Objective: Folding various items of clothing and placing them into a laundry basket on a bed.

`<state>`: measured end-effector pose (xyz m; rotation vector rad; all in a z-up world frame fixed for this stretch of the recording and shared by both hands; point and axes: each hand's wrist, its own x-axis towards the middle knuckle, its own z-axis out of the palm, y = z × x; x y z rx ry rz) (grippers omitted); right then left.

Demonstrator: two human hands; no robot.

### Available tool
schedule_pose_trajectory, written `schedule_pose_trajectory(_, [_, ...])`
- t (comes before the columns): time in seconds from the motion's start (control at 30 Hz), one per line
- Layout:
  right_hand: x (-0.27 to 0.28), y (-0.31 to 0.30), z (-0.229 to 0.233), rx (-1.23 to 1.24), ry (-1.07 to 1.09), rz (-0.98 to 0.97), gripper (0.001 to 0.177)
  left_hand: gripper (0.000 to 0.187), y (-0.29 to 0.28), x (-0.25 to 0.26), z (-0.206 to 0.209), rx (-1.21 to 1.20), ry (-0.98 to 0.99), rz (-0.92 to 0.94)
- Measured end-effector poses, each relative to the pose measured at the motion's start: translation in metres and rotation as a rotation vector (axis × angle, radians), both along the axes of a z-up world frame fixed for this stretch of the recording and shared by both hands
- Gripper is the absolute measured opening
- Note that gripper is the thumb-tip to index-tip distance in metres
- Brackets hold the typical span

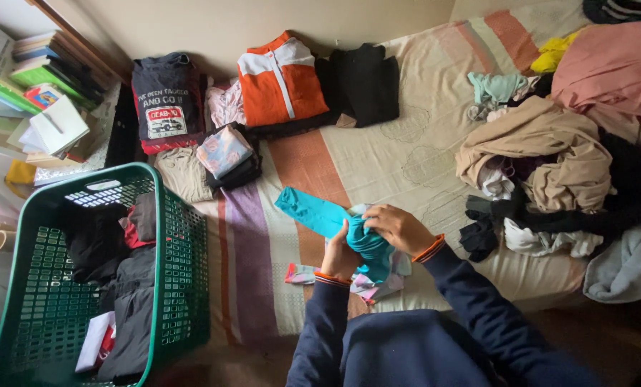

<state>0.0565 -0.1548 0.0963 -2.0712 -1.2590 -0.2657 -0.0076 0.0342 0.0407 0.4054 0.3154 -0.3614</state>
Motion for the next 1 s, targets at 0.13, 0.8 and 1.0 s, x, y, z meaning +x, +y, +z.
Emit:
schedule_pose_trajectory(0.13, [0.024, -0.006, -0.042, 0.453, 0.535, -0.165, 0.021, 0.049, 0.004, -0.001, -0.08, -0.001, -0.062, -0.058])
schedule_pose_trajectory(0.8, [0.016, 0.006, 0.034, 0.289, 0.432, -0.389, 0.022, 0.042, -0.019, 0.011, 0.081, 1.974, -0.928, 0.066])
schedule_pose_trajectory(1.0, [0.023, -0.005, -0.007, 0.372, 0.381, -0.155, 0.025, 0.045, 0.001, 0.031, 0.054, 1.995, -0.881, -0.237])
